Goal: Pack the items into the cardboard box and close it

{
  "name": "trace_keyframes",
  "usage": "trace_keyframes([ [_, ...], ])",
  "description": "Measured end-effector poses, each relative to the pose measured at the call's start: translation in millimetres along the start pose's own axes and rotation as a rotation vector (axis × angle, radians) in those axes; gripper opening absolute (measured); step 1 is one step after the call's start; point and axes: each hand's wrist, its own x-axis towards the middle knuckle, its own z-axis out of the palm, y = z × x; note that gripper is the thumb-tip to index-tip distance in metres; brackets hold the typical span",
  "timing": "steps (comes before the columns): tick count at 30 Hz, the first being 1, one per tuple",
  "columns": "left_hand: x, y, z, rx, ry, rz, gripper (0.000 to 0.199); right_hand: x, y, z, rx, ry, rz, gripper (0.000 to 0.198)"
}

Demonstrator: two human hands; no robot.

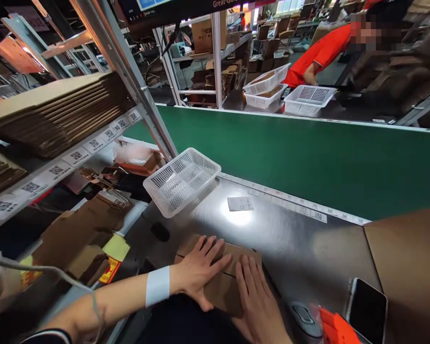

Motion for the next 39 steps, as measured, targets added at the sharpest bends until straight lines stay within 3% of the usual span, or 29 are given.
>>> trace_keyframes([
  [4,-5.8,2.8,3.2,-0.013,0.015,-0.018,0.141,-9.9,-9.1,4.4,0.045,-0.017,0.090,0.110],
  [8,-2.5,11.4,-2.6,-0.071,0.014,-0.055,0.122,-6.3,-17.7,11.0,0.084,-0.049,0.164,0.125],
  [13,4.8,15.7,21.1,0.005,0.043,-0.159,0.106,-10.3,-18.6,16.0,0.070,-0.057,0.173,0.137],
  [15,4.3,15.1,28.4,0.024,0.041,-0.150,0.105,-5.1,-12.8,10.5,0.144,-0.101,0.233,0.126],
  [19,2.0,16.0,21.5,0.026,0.036,-0.137,0.102,32.0,0.2,3.2,0.187,-0.045,0.607,0.085],
  [21,3.5,17.7,14.2,0.018,0.030,-0.142,0.104,51.8,0.9,9.1,0.113,0.010,0.604,0.080],
  [24,6.4,17.9,12.0,0.001,0.018,-0.135,0.103,64.9,-3.4,23.9,0.062,-0.030,0.528,0.077],
  [27,-1.4,11.6,24.0,0.009,0.146,-0.101,0.096,62.7,-6.2,32.2,0.065,-0.086,0.562,0.070],
  [29,-15.8,3.0,34.6,0.014,0.332,-0.236,0.092,60.8,-6.5,33.0,0.069,-0.105,0.573,0.065],
  [30,-24.7,-2.1,39.1,-0.008,0.427,-0.378,0.094,60.6,-6.6,33.0,0.074,-0.108,0.580,0.064],
  [32,-41.8,-12.4,44.8,-0.189,0.537,-0.726,0.102,60.8,-6.6,33.6,0.094,-0.097,0.594,0.064],
  [34,-52.6,-20.1,46.7,-0.584,0.533,-0.930,0.107,59.7,-5.4,35.4,0.140,-0.096,0.621,0.066],
  [37,-53.9,-24.1,45.1,-1.147,0.533,-0.857,0.093,52.6,1.5,34.3,0.309,-0.114,0.693,0.071],
  [39,-50.0,-23.0,42.1,-1.239,0.562,-0.818,0.083,47.0,8.0,25.8,0.436,-0.062,0.746,0.075],
])
